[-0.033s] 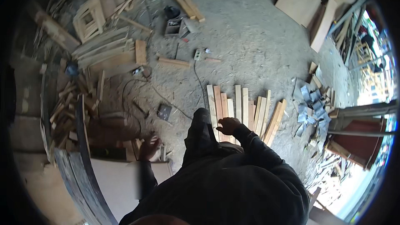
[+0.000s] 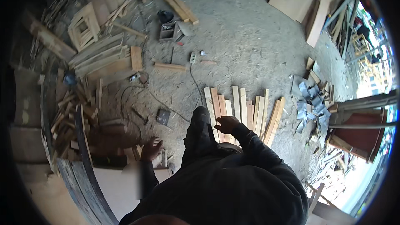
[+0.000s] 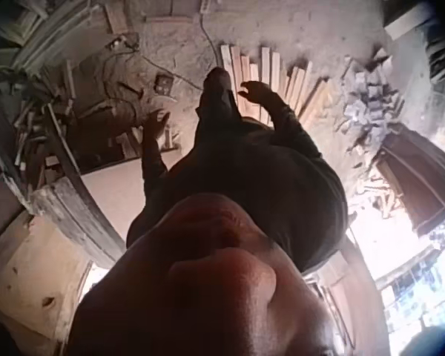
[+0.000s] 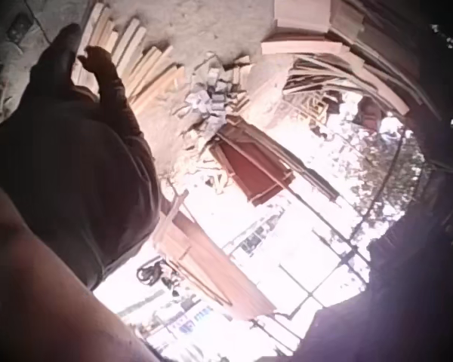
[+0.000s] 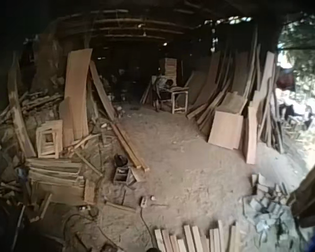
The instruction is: Cutting plywood boards into specific sizes using a table saw in a workshop.
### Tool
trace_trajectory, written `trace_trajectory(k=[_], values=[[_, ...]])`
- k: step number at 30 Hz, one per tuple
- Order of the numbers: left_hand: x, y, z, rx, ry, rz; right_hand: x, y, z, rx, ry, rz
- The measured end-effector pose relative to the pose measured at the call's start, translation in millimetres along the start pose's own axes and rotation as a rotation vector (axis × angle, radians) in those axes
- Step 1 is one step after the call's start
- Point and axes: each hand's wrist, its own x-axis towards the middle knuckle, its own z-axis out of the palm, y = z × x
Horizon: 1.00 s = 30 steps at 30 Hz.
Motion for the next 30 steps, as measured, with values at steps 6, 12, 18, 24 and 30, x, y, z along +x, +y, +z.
trace_trajectory(k=[6, 12, 18, 24, 30], values=[[228.9, -33.2, 117.9, -0.170, -0.593, -0.200, 80.1, 151.4, -168.0, 0.285, 0.305, 0.032], [485.0, -13.9, 99.6, 0.356, -0.837, -0.230, 184.8, 414.6, -300.0, 0.773, 1.167, 0.360], [775.7, 207.5, 86.0, -0.300, -0.459, -0.536, 174.9, 543.1, -88.7, 1.335, 0.860, 1.058], [1034.6, 444.8, 75.4, -0.255, -0.206, -0.156, 215.5, 400.6, -18.8, 1.105, 0.020, 1.053], [1178.6, 621.9, 235.9, -0.083, -0.503, 0.042, 374.3, 528.1, -112.1, 1.049, 0.251, 0.989]])
